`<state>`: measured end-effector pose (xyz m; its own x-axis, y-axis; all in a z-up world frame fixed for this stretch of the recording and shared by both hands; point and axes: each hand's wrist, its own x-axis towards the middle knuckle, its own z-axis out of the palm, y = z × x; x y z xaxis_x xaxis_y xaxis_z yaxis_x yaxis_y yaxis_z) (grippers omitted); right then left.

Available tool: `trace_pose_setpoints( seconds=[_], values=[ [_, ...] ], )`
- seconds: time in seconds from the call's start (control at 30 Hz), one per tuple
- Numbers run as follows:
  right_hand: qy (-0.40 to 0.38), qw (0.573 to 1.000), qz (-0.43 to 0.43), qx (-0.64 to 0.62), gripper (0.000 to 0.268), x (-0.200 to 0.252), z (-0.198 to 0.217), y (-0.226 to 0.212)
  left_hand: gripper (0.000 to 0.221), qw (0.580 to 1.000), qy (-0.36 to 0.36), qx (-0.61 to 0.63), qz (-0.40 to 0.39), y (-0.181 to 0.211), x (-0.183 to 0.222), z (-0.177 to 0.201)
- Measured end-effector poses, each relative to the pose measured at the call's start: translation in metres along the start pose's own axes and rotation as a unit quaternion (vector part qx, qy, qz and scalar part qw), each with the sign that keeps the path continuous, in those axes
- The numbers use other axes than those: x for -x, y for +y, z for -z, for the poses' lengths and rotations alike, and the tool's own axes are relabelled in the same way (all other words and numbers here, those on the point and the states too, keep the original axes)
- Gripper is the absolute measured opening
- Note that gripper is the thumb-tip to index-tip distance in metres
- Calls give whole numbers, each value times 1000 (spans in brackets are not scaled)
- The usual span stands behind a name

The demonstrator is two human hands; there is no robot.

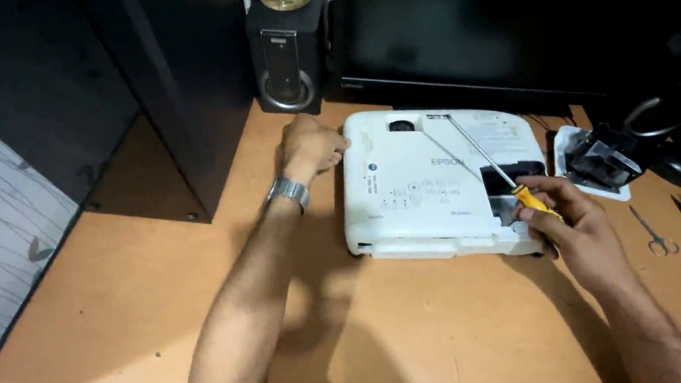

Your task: Disassembling and performing maintenance on an Epson projector using a screwdriver.

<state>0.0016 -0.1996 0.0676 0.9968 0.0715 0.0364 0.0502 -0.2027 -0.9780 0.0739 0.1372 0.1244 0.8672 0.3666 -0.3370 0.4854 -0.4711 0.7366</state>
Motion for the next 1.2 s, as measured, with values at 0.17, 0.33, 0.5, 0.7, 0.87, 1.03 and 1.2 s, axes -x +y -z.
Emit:
trace_pose_setpoints(
  seconds=[0.17,0.33,0.5,0.7,0.87,1.03,1.2],
  values=[
    [-27,994,87,-67,45,-7,7,20,18,995,-31,90,-35,-27,-87,-37],
    [-31,994,81,-65,45,-1,4,10,25,985,-106,138,-12,-31,-92,-35],
    [-30,994,65,-76,45,1,3,7,29,970,-162,183,0,-30,-60,-34],
    [-36,993,72,-81,46,2,3,5,32,967,-160,200,-7,-36,-76,-42],
    [-30,994,70,-80,45,2,1,5,33,968,-168,188,-9,-39,-86,-46],
    [-33,994,65,-79,45,0,3,9,38,976,-127,170,-41,-18,-52,-32],
    [-34,993,68,-91,45,-1,4,13,42,980,-84,162,-78,-11,-34,-22]
  ],
)
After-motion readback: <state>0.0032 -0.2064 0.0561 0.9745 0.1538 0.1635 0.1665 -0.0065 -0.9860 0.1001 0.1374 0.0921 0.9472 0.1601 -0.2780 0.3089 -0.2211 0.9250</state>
